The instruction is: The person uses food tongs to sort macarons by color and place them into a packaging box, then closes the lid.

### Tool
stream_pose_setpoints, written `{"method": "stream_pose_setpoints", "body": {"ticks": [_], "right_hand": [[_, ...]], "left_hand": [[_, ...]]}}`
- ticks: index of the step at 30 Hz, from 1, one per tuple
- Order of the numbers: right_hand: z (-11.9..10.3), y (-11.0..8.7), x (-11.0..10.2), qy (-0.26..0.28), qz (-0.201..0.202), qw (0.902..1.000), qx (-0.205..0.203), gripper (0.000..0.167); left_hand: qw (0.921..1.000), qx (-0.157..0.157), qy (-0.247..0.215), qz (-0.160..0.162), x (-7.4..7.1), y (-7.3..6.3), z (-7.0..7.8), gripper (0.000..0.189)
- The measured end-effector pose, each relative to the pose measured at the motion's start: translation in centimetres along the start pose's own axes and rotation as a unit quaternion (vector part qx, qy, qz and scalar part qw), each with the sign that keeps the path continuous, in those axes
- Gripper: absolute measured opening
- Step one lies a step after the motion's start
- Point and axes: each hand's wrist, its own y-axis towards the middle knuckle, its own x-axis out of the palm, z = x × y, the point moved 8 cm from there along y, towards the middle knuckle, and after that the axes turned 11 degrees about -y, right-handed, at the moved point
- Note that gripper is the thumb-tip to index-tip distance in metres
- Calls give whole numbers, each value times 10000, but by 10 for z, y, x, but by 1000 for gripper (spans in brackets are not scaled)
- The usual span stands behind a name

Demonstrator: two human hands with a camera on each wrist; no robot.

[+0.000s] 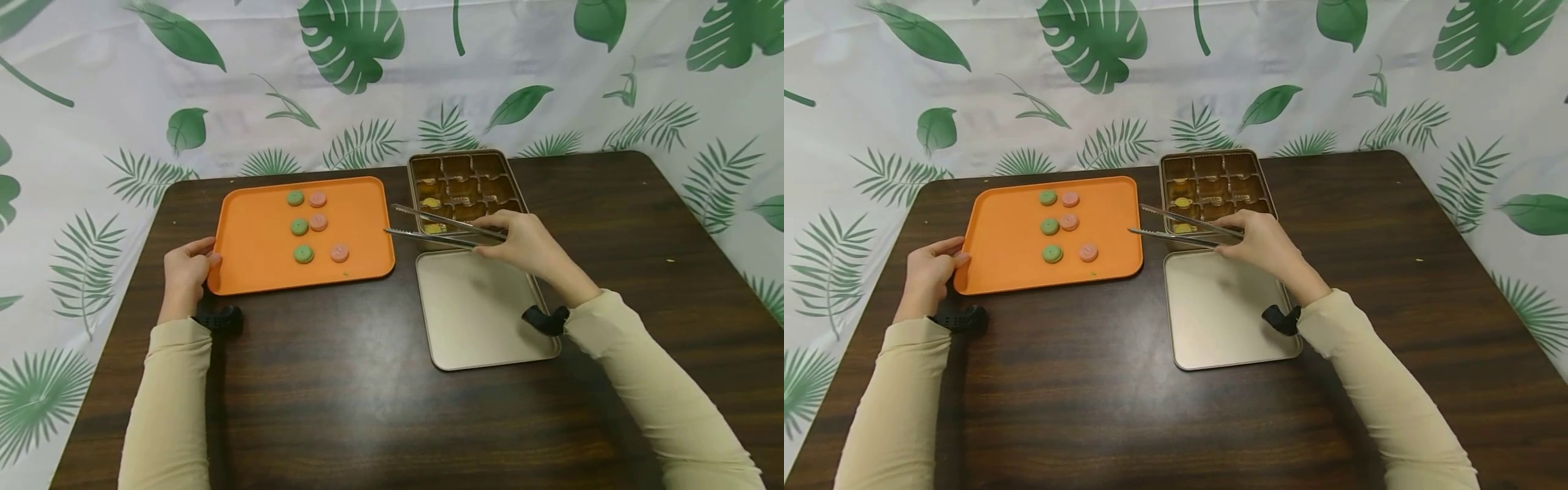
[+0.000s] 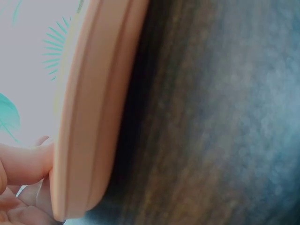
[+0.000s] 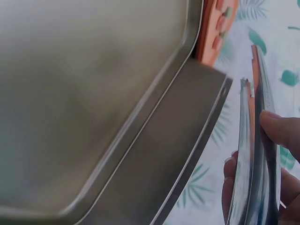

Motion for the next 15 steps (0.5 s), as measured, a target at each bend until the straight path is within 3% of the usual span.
{"method": "stream_pose_setpoints", "body": {"ticks": [6,15], "right_hand": [[-15,7,8,-6,28,9996,-275,43],[-33,17,30,-59,-232,9988,-426,42]], "left_hand": [[10000,7,-41,25,-1,-1,2,50],[9997,64,-171,131,-1,-1,2,50]]}}
